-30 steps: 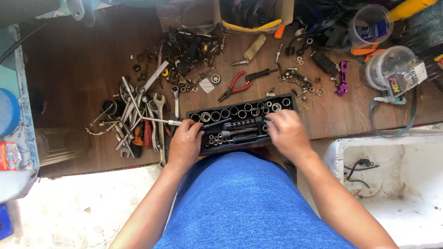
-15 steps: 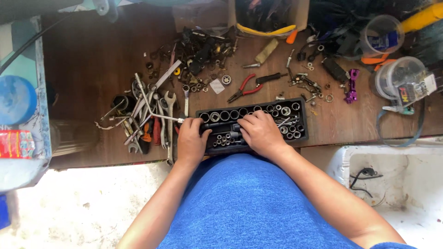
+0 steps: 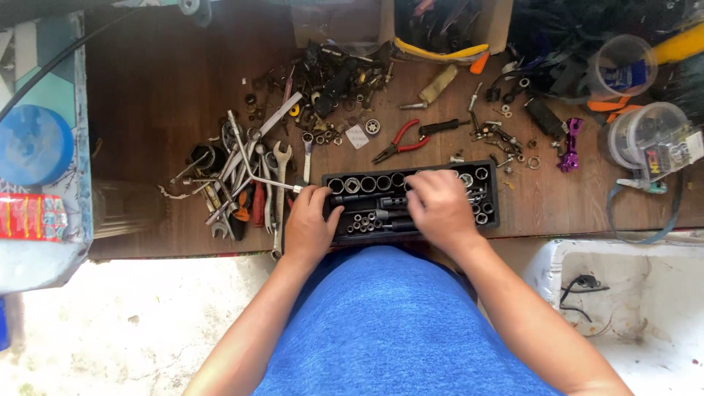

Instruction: Organize various socket wrench pieces and other mechanical tools on a workbench and into a yellow toolbox.

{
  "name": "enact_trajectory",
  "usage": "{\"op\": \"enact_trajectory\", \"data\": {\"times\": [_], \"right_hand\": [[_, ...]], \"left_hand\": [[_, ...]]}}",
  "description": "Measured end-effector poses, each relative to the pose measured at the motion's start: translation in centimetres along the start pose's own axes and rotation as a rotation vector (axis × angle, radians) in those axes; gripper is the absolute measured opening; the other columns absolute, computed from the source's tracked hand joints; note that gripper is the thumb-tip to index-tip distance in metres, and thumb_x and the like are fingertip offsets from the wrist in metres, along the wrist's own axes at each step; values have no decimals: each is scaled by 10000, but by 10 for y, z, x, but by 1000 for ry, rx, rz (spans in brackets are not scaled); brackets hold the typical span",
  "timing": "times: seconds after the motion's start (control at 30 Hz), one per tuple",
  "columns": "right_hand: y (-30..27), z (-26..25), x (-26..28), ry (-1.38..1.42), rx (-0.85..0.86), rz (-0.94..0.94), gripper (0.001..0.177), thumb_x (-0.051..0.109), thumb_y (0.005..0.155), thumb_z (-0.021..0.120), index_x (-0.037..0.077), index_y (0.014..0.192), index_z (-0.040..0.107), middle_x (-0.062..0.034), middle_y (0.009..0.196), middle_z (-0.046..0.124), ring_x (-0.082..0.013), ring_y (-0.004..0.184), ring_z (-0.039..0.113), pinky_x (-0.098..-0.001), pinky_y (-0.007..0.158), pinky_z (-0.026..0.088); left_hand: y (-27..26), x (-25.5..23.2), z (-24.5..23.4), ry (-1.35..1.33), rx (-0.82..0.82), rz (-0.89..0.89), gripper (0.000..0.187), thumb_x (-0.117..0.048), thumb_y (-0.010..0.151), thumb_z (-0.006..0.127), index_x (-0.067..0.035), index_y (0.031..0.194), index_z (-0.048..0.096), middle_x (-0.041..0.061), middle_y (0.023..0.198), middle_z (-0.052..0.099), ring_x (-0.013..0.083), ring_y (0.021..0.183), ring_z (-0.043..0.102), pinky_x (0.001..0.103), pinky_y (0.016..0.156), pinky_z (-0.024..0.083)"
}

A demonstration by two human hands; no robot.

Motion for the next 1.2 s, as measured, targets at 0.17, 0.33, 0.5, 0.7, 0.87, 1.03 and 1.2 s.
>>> {"op": "enact_trajectory", "data": {"times": [0.17,0.33,0.5,0.7,0.87,1.03,1.2], "right_hand": [[-35,-33,-74,-174,-176,207,254,90,875,716,39,1123,698,-157,1131,692,-351,1117,610,-469,1007,479],[-82,-54,-133,-209,-308,436,301,112,933,698,-5,1204,641,-240,1138,647,-416,1095,605,-489,965,492],[-110,-20,-177,7,-110,755,291,211,962,635,15,1177,643,-222,1017,693,-403,940,683,-496,836,537],[-133,5,-209,144,47,790,250,255,984,604,40,1087,678,-246,981,724,-422,962,702,-487,829,554],[-143,0,-195,203,111,794,262,248,984,578,15,1085,639,-262,974,707,-454,957,682,-507,818,542],[-127,-21,-187,241,149,755,262,249,975,586,13,1072,642,-258,953,709,-458,937,679,-510,809,540],[-100,-31,-199,311,358,734,262,276,905,657,25,971,697,-207,895,732,-397,867,718,-480,768,558]], "left_hand": [[-5,4,-1,-43,-27,-36,518,-182,838,812,-29,1278,586,208,1278,564,396,1102,620,429,940,524],[-4,5,16,-126,-21,-137,719,-241,868,791,22,1441,446,281,1358,487,407,1153,572,447,992,491],[-2,-4,28,72,-70,-71,828,-298,892,783,59,1520,379,305,1358,499,466,1249,500,509,1076,418],[-5,-23,32,175,-100,-94,893,-352,885,781,57,1554,354,315,1378,477,478,1211,481,532,1053,399],[-11,-25,50,244,-112,-113,835,-361,896,768,-4,1557,405,285,1393,449,448,1199,441,528,1053,380],[-11,-26,61,390,-151,-133,716,-386,923,750,-84,1524,504,256,1426,432,435,1238,400,526,1091,370],[-10,-24,60,415,-191,-190,631,-381,934,736,-138,1492,568,236,1444,445,440,1257,423,525,1091,398]]}}
Point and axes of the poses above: each hand's wrist, its own y-axis towards the middle knuckle, its own z-axis out of the palm, x = y × z, the point moved 9 cm from there along y, towards the middle knuckle
